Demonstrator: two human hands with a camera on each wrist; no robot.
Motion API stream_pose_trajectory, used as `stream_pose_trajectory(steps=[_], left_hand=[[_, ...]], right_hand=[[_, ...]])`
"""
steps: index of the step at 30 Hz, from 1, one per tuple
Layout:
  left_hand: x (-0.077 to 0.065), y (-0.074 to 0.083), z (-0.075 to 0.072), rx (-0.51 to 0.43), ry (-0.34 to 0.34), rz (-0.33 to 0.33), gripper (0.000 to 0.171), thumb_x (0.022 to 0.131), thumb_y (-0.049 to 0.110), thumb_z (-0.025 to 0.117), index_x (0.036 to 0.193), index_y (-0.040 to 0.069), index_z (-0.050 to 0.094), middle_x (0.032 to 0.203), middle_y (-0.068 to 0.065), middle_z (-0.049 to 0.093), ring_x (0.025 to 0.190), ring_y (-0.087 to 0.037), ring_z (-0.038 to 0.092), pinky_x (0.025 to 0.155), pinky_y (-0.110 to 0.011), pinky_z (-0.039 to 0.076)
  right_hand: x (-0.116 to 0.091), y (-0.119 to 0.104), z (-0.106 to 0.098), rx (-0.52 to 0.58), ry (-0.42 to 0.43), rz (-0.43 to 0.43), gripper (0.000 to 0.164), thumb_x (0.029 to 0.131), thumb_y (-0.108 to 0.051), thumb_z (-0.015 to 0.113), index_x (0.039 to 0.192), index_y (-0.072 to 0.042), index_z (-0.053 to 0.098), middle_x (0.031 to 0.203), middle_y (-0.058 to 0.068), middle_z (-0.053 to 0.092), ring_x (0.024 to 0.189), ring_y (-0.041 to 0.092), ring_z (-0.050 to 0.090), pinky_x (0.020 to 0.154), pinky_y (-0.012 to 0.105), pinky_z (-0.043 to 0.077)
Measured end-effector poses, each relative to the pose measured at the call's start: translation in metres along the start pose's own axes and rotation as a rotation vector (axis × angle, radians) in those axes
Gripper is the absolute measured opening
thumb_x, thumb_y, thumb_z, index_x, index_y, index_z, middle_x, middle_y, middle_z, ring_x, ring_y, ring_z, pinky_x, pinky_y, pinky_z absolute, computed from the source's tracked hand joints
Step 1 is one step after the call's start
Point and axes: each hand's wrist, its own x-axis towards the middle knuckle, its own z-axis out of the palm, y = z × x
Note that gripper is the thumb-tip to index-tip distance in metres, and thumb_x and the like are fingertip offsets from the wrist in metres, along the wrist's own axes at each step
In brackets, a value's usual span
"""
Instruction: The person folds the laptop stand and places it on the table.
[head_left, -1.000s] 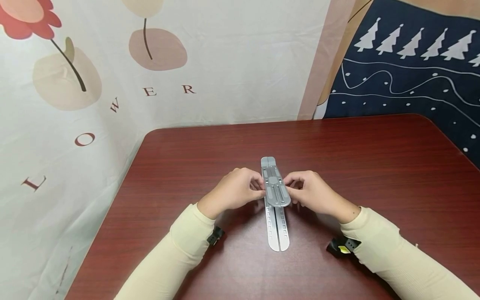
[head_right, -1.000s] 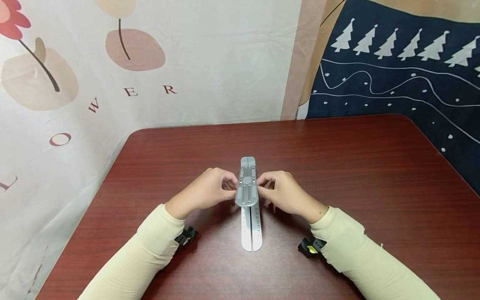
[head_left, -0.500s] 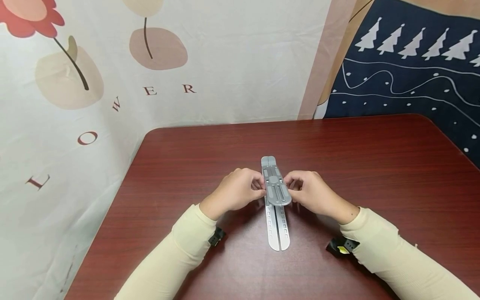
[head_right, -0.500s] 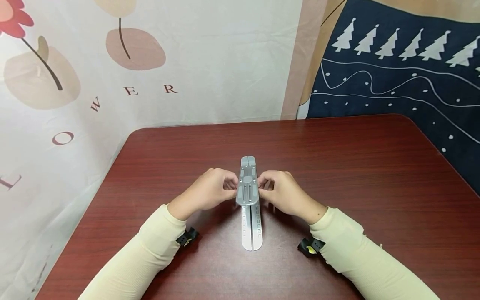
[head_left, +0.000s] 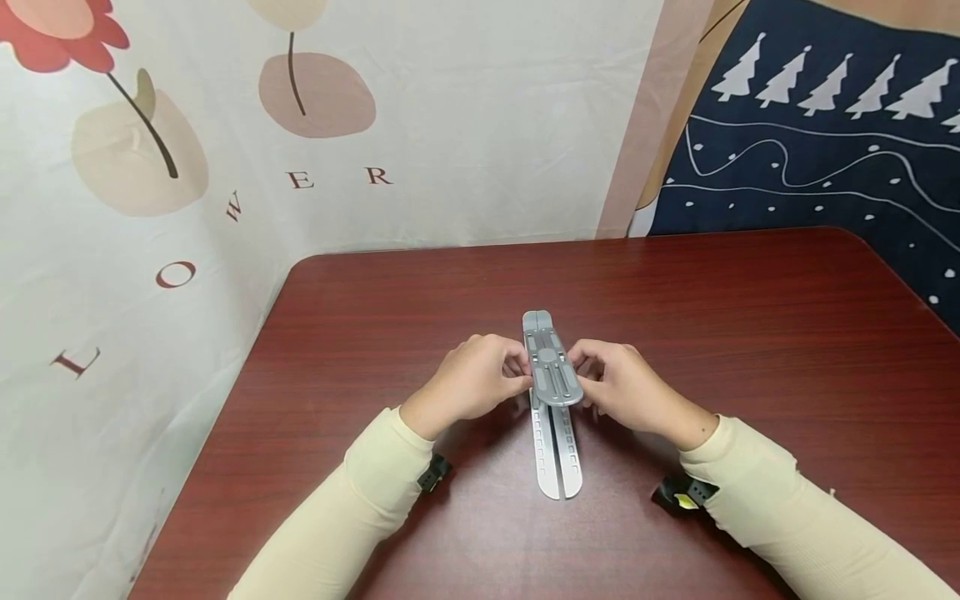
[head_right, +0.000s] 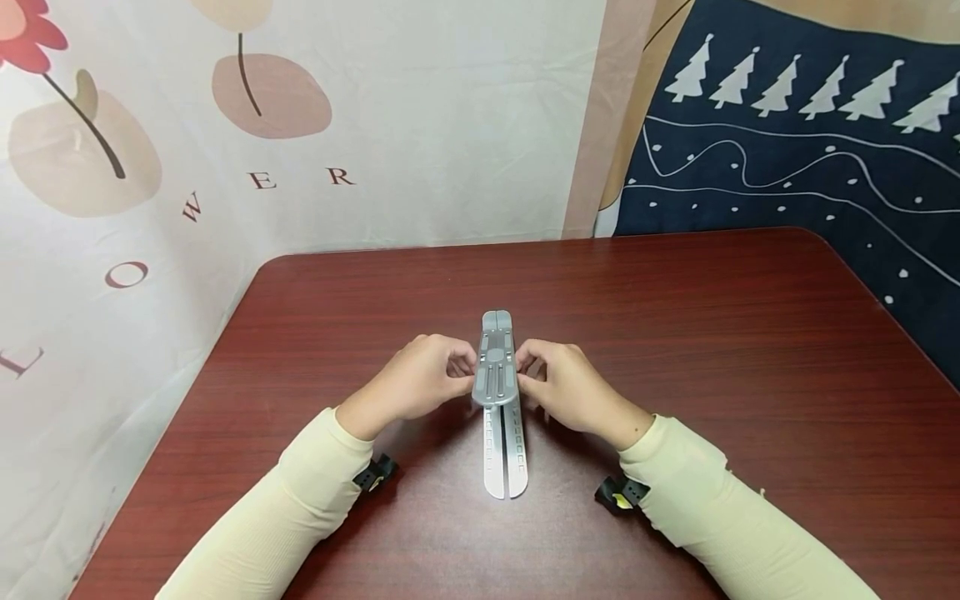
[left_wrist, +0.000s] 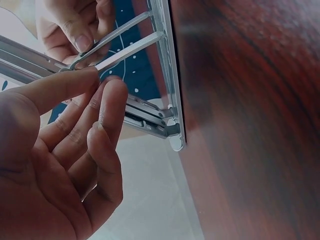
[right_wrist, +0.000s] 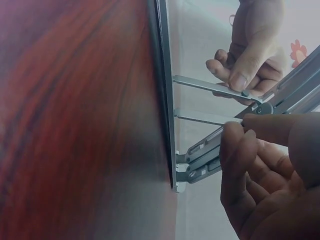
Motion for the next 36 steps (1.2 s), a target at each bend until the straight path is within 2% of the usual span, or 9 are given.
stream_pose_trajectory(steps=[3,16,20,23,28,33,36], left_hand=[[-0.0001,0.0001,0.0002,0.003,0.003,-0.002,0.011,0.085,0.024,0.078,0.078,0.025,0.069,0.082,0.013,0.074,0.077,0.000,0.066,0.073,-0.030,0.052],[-0.0001,0.0002,0.0005,0.009,0.001,-0.002,0.011,0.086,0.025,0.078,0.078,0.025,0.070,0.083,0.013,0.074,0.077,0.000,0.066,0.074,-0.031,0.052],[0.0002,-0.0003,0.0013,0.012,0.006,0.002,0.011,0.086,0.025,0.078,0.078,0.026,0.070,0.083,0.014,0.074,0.077,0.000,0.066,0.073,-0.031,0.052],[0.0004,-0.0001,0.0018,0.016,0.010,0.002,0.011,0.085,0.025,0.078,0.078,0.026,0.070,0.083,0.014,0.074,0.077,0.000,0.066,0.073,-0.031,0.052],[0.0002,0.0007,0.0025,0.011,0.018,0.006,0.010,0.085,0.026,0.078,0.079,0.025,0.070,0.083,0.013,0.075,0.077,-0.001,0.067,0.073,-0.031,0.053],[0.0003,0.0006,0.0030,0.015,0.024,0.007,0.010,0.085,0.026,0.079,0.080,0.024,0.070,0.083,0.013,0.074,0.077,-0.001,0.067,0.072,-0.031,0.052],[0.0006,0.0004,0.0034,0.019,0.023,0.006,0.010,0.085,0.026,0.078,0.080,0.024,0.070,0.082,0.013,0.074,0.077,-0.001,0.067,0.072,-0.031,0.052]], right_hand=[[-0.0005,-0.0004,0.0008,0.026,-0.015,0.015,0.005,0.092,0.000,0.065,0.095,-0.004,0.064,0.066,0.010,0.068,0.053,0.025,0.064,0.044,0.037,0.053],[-0.0006,-0.0009,0.0006,0.000,0.006,0.005,0.012,0.086,0.005,0.067,0.092,-0.005,0.065,0.070,0.007,0.068,0.054,0.024,0.064,0.044,0.036,0.053],[-0.0003,-0.0009,0.0021,0.001,0.034,-0.002,0.014,0.085,0.005,0.069,0.093,-0.005,0.063,0.074,0.008,0.070,0.056,0.018,0.064,0.044,0.034,0.053],[0.0000,-0.0001,0.0033,0.004,0.058,-0.023,0.024,0.082,0.009,0.069,0.097,-0.004,0.057,0.079,0.010,0.072,0.058,0.012,0.063,0.045,0.031,0.053],[0.0000,-0.0022,0.0032,-0.001,0.066,-0.030,0.042,0.077,0.014,0.067,0.109,-0.007,0.049,0.080,0.010,0.072,0.055,0.014,0.062,0.044,0.030,0.051],[0.0005,-0.0035,0.0041,-0.041,0.058,-0.056,0.048,0.077,0.020,0.059,0.114,-0.009,0.053,0.082,0.009,0.071,0.053,0.016,0.060,0.043,0.029,0.050],[0.0005,-0.0037,0.0046,-0.063,0.063,-0.072,0.046,0.078,0.020,0.058,0.114,-0.009,0.055,0.084,0.010,0.071,0.055,0.018,0.061,0.043,0.028,0.050]])
